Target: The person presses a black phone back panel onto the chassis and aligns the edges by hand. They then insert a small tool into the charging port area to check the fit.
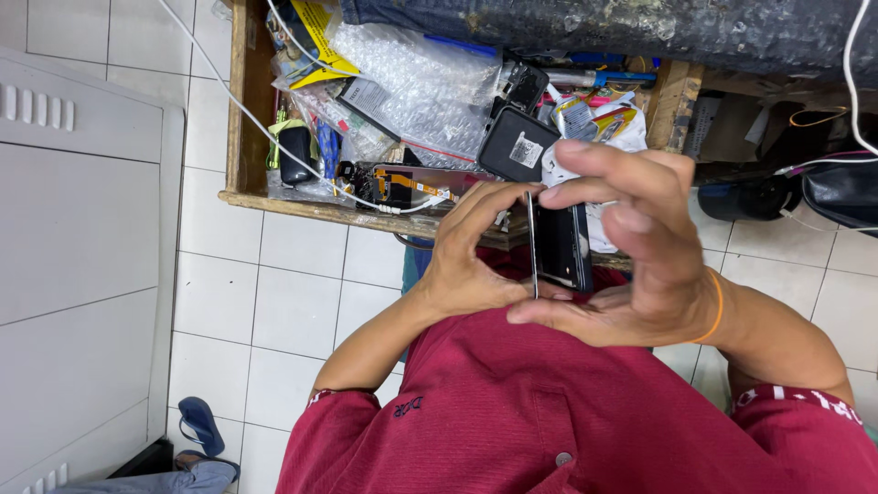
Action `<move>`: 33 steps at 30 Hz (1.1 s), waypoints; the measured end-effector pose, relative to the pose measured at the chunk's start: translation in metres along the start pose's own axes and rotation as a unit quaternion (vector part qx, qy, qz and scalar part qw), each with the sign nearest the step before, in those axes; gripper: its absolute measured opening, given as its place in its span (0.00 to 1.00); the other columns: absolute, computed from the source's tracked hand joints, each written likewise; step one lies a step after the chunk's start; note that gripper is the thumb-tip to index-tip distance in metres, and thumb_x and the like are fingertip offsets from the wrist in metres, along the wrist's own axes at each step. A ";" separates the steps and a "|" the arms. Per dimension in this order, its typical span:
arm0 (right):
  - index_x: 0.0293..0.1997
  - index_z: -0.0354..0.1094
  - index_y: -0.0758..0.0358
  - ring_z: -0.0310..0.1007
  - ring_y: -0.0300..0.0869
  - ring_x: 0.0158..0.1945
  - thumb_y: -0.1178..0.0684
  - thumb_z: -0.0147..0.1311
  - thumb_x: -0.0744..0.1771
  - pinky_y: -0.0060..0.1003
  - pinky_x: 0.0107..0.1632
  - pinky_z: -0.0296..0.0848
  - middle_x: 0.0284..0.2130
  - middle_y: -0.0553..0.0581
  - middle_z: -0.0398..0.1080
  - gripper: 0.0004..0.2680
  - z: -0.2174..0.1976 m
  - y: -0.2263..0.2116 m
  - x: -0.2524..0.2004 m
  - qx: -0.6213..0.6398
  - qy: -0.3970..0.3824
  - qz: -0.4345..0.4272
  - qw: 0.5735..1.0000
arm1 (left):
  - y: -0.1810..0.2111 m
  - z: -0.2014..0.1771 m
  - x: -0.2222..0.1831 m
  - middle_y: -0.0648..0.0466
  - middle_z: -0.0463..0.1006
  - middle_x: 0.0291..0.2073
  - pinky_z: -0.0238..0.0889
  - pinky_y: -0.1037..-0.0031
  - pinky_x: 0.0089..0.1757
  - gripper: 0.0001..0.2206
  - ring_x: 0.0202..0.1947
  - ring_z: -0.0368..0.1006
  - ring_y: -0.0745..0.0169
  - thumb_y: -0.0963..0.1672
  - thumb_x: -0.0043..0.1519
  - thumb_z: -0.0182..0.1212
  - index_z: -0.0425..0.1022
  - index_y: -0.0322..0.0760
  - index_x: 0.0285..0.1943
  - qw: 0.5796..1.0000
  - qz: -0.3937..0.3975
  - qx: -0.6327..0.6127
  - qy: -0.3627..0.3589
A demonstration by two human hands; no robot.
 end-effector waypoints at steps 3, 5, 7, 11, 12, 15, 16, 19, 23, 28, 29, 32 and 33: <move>0.79 0.32 0.46 0.75 0.48 0.53 0.46 0.81 0.57 0.45 0.62 0.56 0.62 0.71 0.56 0.49 0.002 0.000 0.001 -0.005 -0.011 0.007 1.000 | -0.001 0.000 -0.002 0.50 0.76 0.59 0.70 0.66 0.56 0.45 0.56 0.76 0.53 0.51 0.42 0.86 0.68 0.35 0.68 1.000 0.004 0.018 0.002; 0.79 0.32 0.46 0.76 0.48 0.52 0.48 0.80 0.57 0.45 0.63 0.55 0.62 0.70 0.57 0.49 0.004 0.000 0.000 0.009 -0.007 0.013 1.000 | -0.002 0.000 -0.002 0.50 0.75 0.61 0.69 0.66 0.56 0.45 0.56 0.75 0.52 0.52 0.42 0.86 0.67 0.35 0.68 1.000 0.009 0.023 0.009; 0.79 0.32 0.45 0.76 0.50 0.53 0.49 0.80 0.57 0.45 0.64 0.55 0.62 0.69 0.57 0.49 0.006 0.000 -0.001 0.016 -0.004 0.021 1.000 | -0.003 0.000 -0.002 0.49 0.75 0.62 0.69 0.65 0.57 0.45 0.57 0.75 0.52 0.52 0.42 0.85 0.67 0.35 0.69 0.999 0.015 0.025 0.012; 0.79 0.34 0.46 0.76 0.47 0.52 0.49 0.80 0.57 0.44 0.64 0.57 0.61 0.70 0.56 0.48 0.008 0.001 -0.004 0.033 0.001 0.024 0.999 | -0.006 0.001 -0.005 0.49 0.76 0.59 0.69 0.64 0.58 0.45 0.58 0.75 0.51 0.52 0.42 0.85 0.67 0.34 0.69 0.999 0.019 0.039 0.018; 0.78 0.34 0.46 0.76 0.47 0.52 0.50 0.80 0.57 0.44 0.64 0.58 0.61 0.70 0.56 0.48 0.009 0.002 -0.005 0.037 -0.001 0.026 0.999 | -0.007 0.001 -0.006 0.49 0.76 0.60 0.69 0.64 0.58 0.45 0.58 0.75 0.50 0.52 0.42 0.84 0.67 0.34 0.69 0.999 0.019 0.038 0.018; 0.79 0.35 0.46 0.76 0.44 0.52 0.51 0.81 0.58 0.44 0.65 0.60 0.62 0.69 0.58 0.47 0.013 0.005 -0.010 0.057 -0.009 0.032 0.998 | -0.010 0.003 -0.007 0.47 0.76 0.61 0.69 0.64 0.58 0.45 0.57 0.75 0.49 0.52 0.42 0.84 0.67 0.34 0.69 0.999 0.021 0.035 0.018; 0.79 0.36 0.46 0.76 0.42 0.53 0.52 0.81 0.59 0.43 0.65 0.61 0.62 0.68 0.59 0.47 0.013 0.006 -0.011 0.066 -0.012 0.035 0.997 | -0.011 0.003 -0.007 0.47 0.76 0.61 0.69 0.63 0.58 0.45 0.57 0.75 0.49 0.52 0.42 0.84 0.67 0.33 0.69 0.999 0.023 0.033 0.020; 0.79 0.38 0.51 0.73 0.51 0.56 0.48 0.81 0.57 0.46 0.61 0.59 0.58 0.65 0.64 0.47 0.010 0.006 -0.011 0.005 -0.004 0.031 1.000 | -0.011 0.003 -0.008 0.47 0.76 0.60 0.69 0.63 0.58 0.45 0.57 0.75 0.49 0.52 0.42 0.85 0.67 0.34 0.68 0.999 0.018 0.040 0.022; 0.78 0.40 0.50 0.72 0.47 0.56 0.49 0.80 0.57 0.44 0.61 0.61 0.57 0.67 0.63 0.46 0.010 0.005 -0.007 0.021 0.000 0.027 0.999 | -0.012 0.003 -0.007 0.47 0.75 0.60 0.68 0.63 0.58 0.45 0.57 0.75 0.49 0.51 0.42 0.85 0.67 0.33 0.68 0.998 0.031 0.039 0.030; 0.78 0.39 0.48 0.75 0.45 0.53 0.51 0.79 0.59 0.41 0.61 0.64 0.59 0.68 0.60 0.44 0.011 0.005 -0.006 0.071 0.003 0.026 0.997 | -0.014 0.003 -0.010 0.47 0.76 0.59 0.69 0.63 0.57 0.45 0.56 0.75 0.49 0.51 0.41 0.85 0.67 0.34 0.68 0.998 0.019 0.045 0.029; 0.78 0.39 0.49 0.76 0.45 0.52 0.51 0.79 0.59 0.41 0.61 0.63 0.59 0.67 0.60 0.44 0.011 0.004 -0.005 0.067 0.002 0.021 0.998 | -0.014 0.003 -0.010 0.47 0.76 0.59 0.69 0.63 0.57 0.45 0.56 0.75 0.49 0.51 0.41 0.85 0.67 0.34 0.68 0.999 0.018 0.041 0.030; 0.79 0.40 0.50 0.77 0.43 0.50 0.51 0.79 0.58 0.43 0.61 0.60 0.58 0.66 0.61 0.45 0.011 0.004 -0.005 0.061 -0.006 0.011 0.998 | -0.012 0.003 -0.009 0.46 0.75 0.59 0.69 0.63 0.57 0.45 0.56 0.75 0.48 0.51 0.42 0.85 0.65 0.33 0.69 0.998 0.035 0.038 0.032; 0.78 0.41 0.51 0.77 0.42 0.49 0.51 0.79 0.58 0.44 0.61 0.60 0.58 0.65 0.62 0.45 0.012 0.004 -0.005 0.062 -0.011 0.011 0.998 | -0.011 0.003 -0.008 0.46 0.76 0.59 0.68 0.62 0.57 0.46 0.56 0.75 0.48 0.51 0.41 0.85 0.66 0.33 0.69 0.998 0.035 0.038 0.031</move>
Point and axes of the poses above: each hand's wrist, its own x-axis towards the middle knuckle, its own z-axis out of the palm, y = z × x, the point moved 5 cm from there along x, towards the middle knuckle
